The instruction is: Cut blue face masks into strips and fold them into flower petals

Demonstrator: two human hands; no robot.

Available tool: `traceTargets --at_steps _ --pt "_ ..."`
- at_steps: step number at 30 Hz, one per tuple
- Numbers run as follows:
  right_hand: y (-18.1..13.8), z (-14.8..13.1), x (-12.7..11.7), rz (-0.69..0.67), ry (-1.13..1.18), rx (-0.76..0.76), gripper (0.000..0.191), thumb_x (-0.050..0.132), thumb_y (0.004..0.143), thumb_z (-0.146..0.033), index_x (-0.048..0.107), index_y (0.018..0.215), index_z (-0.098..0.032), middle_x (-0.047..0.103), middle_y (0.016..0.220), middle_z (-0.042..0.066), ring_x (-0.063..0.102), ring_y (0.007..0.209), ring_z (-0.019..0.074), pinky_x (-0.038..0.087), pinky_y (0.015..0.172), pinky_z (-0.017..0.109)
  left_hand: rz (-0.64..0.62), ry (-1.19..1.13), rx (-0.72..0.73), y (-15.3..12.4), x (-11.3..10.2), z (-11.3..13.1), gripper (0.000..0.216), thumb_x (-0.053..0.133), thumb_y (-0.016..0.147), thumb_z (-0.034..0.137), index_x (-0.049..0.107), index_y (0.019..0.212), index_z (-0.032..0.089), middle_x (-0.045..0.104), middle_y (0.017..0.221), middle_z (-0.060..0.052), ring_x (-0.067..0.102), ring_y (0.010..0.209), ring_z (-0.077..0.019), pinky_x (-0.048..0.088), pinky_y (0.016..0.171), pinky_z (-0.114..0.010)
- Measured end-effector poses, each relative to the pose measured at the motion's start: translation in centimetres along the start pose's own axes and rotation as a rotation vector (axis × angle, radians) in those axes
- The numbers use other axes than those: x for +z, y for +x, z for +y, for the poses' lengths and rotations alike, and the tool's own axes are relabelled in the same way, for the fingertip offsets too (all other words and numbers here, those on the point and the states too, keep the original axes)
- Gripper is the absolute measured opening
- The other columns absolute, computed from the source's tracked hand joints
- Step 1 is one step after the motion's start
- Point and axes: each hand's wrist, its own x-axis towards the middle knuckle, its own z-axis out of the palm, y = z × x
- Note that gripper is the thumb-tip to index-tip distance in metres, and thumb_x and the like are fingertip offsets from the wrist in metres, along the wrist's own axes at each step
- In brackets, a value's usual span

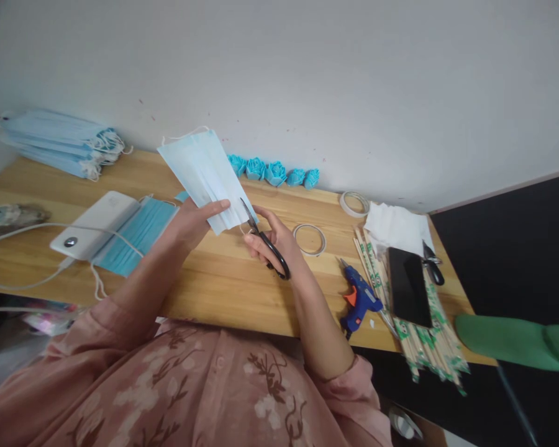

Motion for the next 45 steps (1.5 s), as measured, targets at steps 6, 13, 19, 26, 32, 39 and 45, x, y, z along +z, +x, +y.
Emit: traceTargets --at_steps 6,13,19,26,32,39,45 --pt "0.2 0.1 0.0 0.015 0.001 0.026 0.089 0.071 0.082 -0.062 0.037 0.152 -0.019 0.064 0.06 -0.005 0.047 0.041 0.008 0.037 0.039 0.019 -0.012 0.006 -0.008 -0.2 0.2 0.6 0.053 0.086 0.066 0.039 0.068 0.108 0.012 0.073 0.117 -0.015 0.067 0.115 -0.0383 0.054 0.099 -0.052" --pt "0.1 -0.2 0.1 0.027 -0.002 0.028 0.091 0.072 0.08 -0.06 0.038 0.153 -0.018 0.062 0.058 -0.005 0.045 0.04 0.0077 0.034 0.039 0.019 -0.016 0.005 0.015 -0.1 0.1 0.4 0.054 0.086 0.067 0.04 0.068 0.11 0.013 0.072 0.12 -0.015 0.065 0.118 -0.0395 0.054 0.101 -0.054" --pt "0.1 -0.2 0.0 0.027 -0.029 0.033 0.094 0.073 0.08 -0.062 0.036 0.155 -0.018 0.062 0.056 -0.005 0.044 0.038 0.0082 0.032 0.038 0.02 -0.014 -0.009 0.014 0.0 0.1 0.4 0.058 0.087 0.065 0.039 0.068 0.112 0.012 0.071 0.125 -0.016 0.063 0.121 -0.0404 0.051 0.105 -0.055" --pt "0.2 -0.1 0.0 0.049 -0.021 0.043 0.096 0.075 0.078 -0.063 0.037 0.155 -0.019 0.06 0.055 -0.005 0.044 0.038 0.0088 0.032 0.038 0.021 0.009 0.007 0.019 0.1 -0.1 0.1 0.055 0.088 0.066 0.04 0.069 0.111 0.014 0.071 0.124 -0.016 0.064 0.12 -0.0391 0.054 0.101 -0.052" --pt "0.4 -0.3 0.1 0.074 -0.053 0.086 0.102 0.079 0.074 -0.061 0.036 0.156 -0.017 0.058 0.051 -0.006 0.043 0.036 0.0096 0.031 0.036 0.022 0.005 0.023 0.032 0.1 -0.1 0.0 0.052 0.086 0.068 0.04 0.07 0.109 0.014 0.071 0.126 -0.015 0.064 0.121 -0.0381 0.054 0.102 -0.051" --pt "0.8 0.4 0.2 0.052 -0.033 0.052 0.101 0.082 0.069 -0.061 0.04 0.151 -0.019 0.054 0.054 -0.009 0.048 0.044 0.0117 0.04 0.046 0.025 0.028 0.002 0.051 0.6 -0.1 -0.8 0.056 0.089 0.064 0.043 0.071 0.108 0.013 0.074 0.121 -0.014 0.066 0.117 -0.035 0.054 0.101 -0.048" --pt "0.9 1.4 0.0 0.046 -0.152 -0.064 0.093 0.076 0.074 -0.065 0.038 0.148 -0.023 0.051 0.065 -0.008 0.038 0.052 0.0102 0.026 0.05 0.024 0.084 0.002 0.065 0.6 0.0 -0.7 0.055 0.089 0.063 0.042 0.07 0.106 0.014 0.073 0.123 -0.014 0.065 0.119 -0.0349 0.054 0.102 -0.047"
